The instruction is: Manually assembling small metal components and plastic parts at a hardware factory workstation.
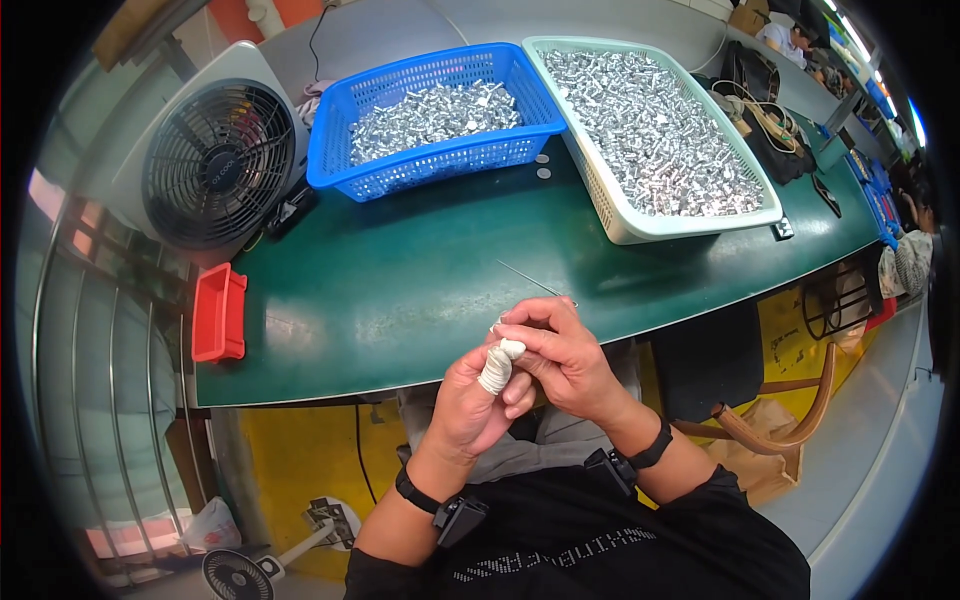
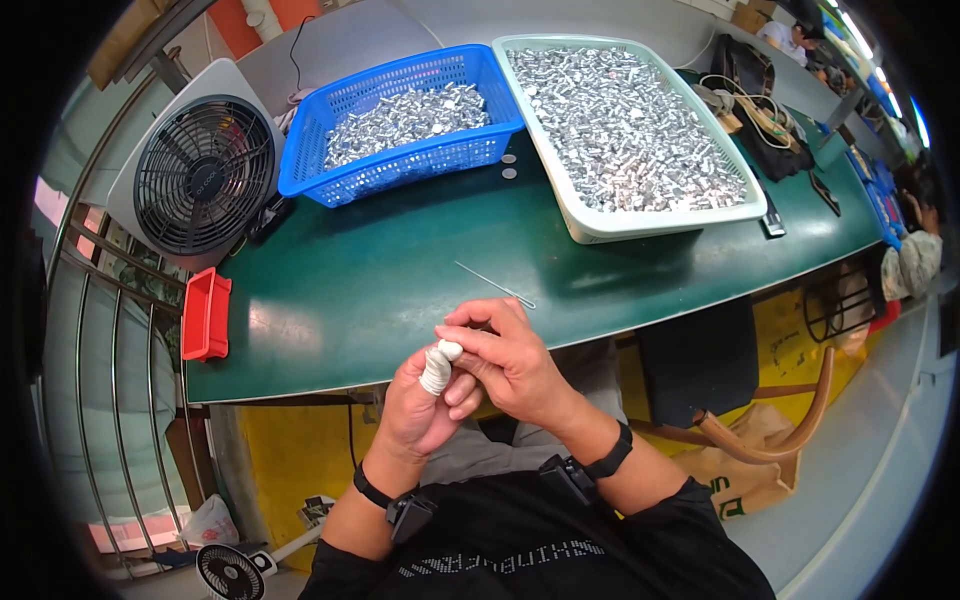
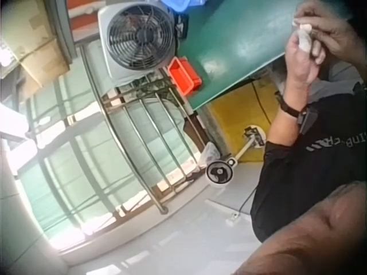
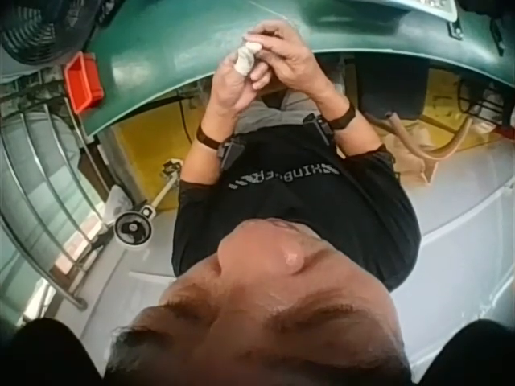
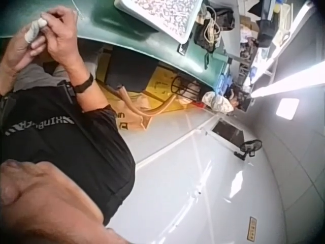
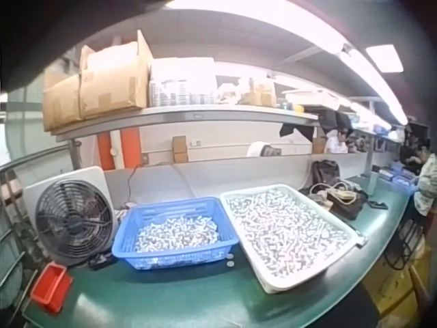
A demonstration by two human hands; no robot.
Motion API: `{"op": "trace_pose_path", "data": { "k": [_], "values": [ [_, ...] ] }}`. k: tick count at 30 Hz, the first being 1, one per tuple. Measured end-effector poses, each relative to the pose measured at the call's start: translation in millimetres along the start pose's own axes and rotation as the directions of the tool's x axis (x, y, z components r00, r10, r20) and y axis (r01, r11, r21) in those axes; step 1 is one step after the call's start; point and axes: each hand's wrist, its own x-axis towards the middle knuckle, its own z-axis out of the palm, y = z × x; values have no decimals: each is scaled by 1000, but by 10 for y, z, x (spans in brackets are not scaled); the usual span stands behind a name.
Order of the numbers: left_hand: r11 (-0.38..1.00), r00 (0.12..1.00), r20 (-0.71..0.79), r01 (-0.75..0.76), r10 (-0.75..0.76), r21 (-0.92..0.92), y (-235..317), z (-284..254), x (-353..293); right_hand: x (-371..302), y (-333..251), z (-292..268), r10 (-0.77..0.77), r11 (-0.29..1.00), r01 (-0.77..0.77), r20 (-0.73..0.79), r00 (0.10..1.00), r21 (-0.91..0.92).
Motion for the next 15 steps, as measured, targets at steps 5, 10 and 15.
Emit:
{"op": "trace_pose_path", "data": {
  "k": [5,10,15],
  "values": [
    [991,1000,-1,-15,15,134,-24,12,-68,2,-29,-36,-12,1000,13,93,996,-15],
    [980,998,-54,-14,25,200,-43,-26,-94,-40,43,-37,-19,1000,21,148,989,-7],
    [985,998,-54,-3,13,175,-51,15,-123,-99,24,-104,126,965,-153,133,983,213]
  ]
}}
